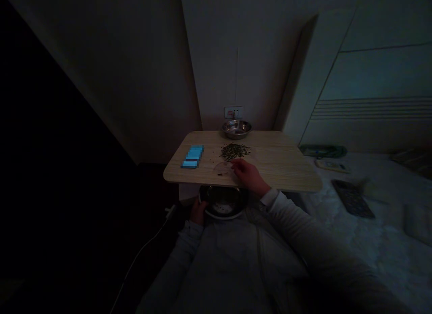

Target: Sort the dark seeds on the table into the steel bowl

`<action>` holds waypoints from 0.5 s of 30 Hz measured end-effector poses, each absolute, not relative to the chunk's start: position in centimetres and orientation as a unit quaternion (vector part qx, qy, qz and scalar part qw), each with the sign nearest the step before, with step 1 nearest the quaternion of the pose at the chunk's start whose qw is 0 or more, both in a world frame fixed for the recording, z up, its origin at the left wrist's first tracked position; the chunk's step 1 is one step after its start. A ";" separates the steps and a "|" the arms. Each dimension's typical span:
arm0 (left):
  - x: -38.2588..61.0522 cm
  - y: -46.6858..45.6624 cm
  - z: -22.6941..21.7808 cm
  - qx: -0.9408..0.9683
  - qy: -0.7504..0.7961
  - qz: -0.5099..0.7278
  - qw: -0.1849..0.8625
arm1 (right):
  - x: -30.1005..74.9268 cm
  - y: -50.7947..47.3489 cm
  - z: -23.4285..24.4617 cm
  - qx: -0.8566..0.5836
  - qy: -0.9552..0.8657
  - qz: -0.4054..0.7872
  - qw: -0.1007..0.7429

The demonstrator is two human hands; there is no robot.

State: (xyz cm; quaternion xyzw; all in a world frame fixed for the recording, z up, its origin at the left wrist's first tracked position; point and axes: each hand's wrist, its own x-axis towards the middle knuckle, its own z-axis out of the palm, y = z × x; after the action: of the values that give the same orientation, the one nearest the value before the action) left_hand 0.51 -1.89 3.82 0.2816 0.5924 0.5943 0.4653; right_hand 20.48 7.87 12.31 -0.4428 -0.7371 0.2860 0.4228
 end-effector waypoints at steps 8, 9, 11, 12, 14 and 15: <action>0.2 -1.7 2.9 0.290 0.600 0.589 0.457 | 20.6 7.0 13.2 -0.479 -0.750 0.247 0.383; 0.2 -1.7 2.9 0.290 0.599 0.590 0.457 | 20.6 6.9 13.3 -0.480 -0.754 0.243 0.376; 0.2 -1.7 2.8 0.294 0.597 0.589 0.458 | 20.5 6.7 13.4 -0.486 -0.760 0.238 0.361; 0.2 -1.6 2.8 0.295 0.597 0.589 0.457 | 20.5 6.6 13.4 -0.490 -0.761 0.235 0.354; 0.1 -1.5 2.5 0.296 0.599 0.588 0.456 | 20.4 6.5 13.5 -0.498 -0.763 0.227 0.343; 0.0 -1.5 2.4 0.297 0.599 0.586 0.458 | 20.4 6.5 13.6 -0.502 -0.763 0.224 0.339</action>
State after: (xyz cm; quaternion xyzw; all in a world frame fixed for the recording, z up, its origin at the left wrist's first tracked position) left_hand 0.04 -1.49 2.39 0.2970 0.5987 0.5861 0.4580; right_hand 20.42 6.46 13.59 -0.5023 -0.7634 0.2236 0.3389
